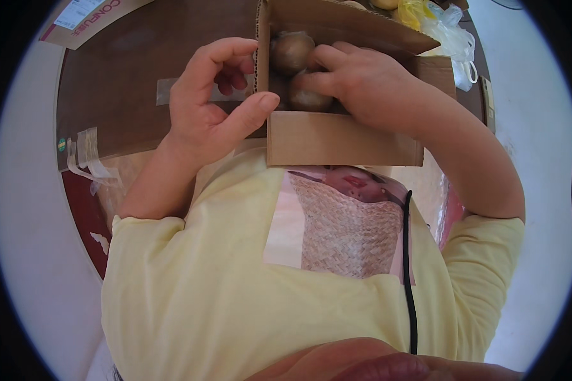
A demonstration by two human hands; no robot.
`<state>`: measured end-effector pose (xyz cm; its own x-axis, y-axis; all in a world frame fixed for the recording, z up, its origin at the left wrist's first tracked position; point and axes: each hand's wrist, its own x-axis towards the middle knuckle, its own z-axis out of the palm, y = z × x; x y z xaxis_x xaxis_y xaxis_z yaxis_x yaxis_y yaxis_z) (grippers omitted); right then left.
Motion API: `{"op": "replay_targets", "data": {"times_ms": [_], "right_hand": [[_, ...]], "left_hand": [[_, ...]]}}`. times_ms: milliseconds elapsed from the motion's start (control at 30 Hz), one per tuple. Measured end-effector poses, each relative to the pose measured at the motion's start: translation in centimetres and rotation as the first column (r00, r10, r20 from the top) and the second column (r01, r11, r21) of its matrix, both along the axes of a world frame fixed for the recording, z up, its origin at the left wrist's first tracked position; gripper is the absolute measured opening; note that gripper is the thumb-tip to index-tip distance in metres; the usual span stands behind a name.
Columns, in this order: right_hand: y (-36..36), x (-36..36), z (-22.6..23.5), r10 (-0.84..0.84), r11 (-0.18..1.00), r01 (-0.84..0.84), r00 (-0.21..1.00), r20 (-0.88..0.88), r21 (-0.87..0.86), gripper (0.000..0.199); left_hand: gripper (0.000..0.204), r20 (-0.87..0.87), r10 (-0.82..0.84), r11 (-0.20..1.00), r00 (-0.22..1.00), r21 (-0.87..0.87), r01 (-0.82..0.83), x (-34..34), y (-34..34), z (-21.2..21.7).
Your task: The person places several potatoes into a small cardboard box, closes the flaps, and seals the box with clear packing tape. The sealed box is then set aside on the table.
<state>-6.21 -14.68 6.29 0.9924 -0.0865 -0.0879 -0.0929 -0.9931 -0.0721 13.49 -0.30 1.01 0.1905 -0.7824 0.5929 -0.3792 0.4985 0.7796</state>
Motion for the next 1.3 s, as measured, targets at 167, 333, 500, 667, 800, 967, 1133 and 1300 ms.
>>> {"op": "replay_targets", "data": {"times_ms": [167,333,500,667,800,967,1133,1300], "right_hand": [[0.4,0.5,-0.3,0.055,0.994,-0.055,0.998,0.002,-0.091,0.039],[0.2,0.4,0.3,0.092,0.99,-0.088,0.995,0.033,-0.109,0.036],[-0.9,0.1,-0.2,0.113,0.99,-0.108,0.992,0.059,-0.089,0.026],[-1.4,0.0,-0.3,0.142,0.986,-0.136,0.988,0.057,-0.096,0.025],[-2.0,-1.0,0.4,0.12,0.99,-0.116,0.992,0.047,-0.074,0.028],[-2.7,-2.9,1.5,0.05,0.999,-0.048,0.997,0.061,-0.024,0.031],[-1.7,-2.6,0.4,0.005,0.999,-0.014,0.96,0.28,0.029,0.035],[-0.3,-0.6,0.3,0.157,0.979,-0.123,0.962,0.223,-0.161,0.028]], "left_hand": [[0.051,0.056,0.02,1.0,0.998,0.019,-0.021,0.0,0.1,-0.2],[0.05,0.16,0.083,0.995,0.984,0.037,-0.09,-0.6,0.4,-0.2],[0.038,0.24,0.062,0.998,0.969,0.009,-0.066,-0.5,0.1,0.0],[0.025,0.472,0.055,0.996,0.88,-0.087,-0.016,-0.8,-0.8,0.3],[0.022,0.6,0.088,0.992,0.795,-0.124,-0.016,-0.9,-1.0,1.0],[0.02,0.734,0.124,0.992,0.668,-0.115,-0.058,-1.9,-0.7,2.0],[0.021,0.771,0.077,0.997,0.633,-0.072,-0.034,-1.5,-0.8,2.3],[0.03,0.313,0.145,0.974,0.939,0.12,-0.191,0.6,-2.0,-0.1]]}}
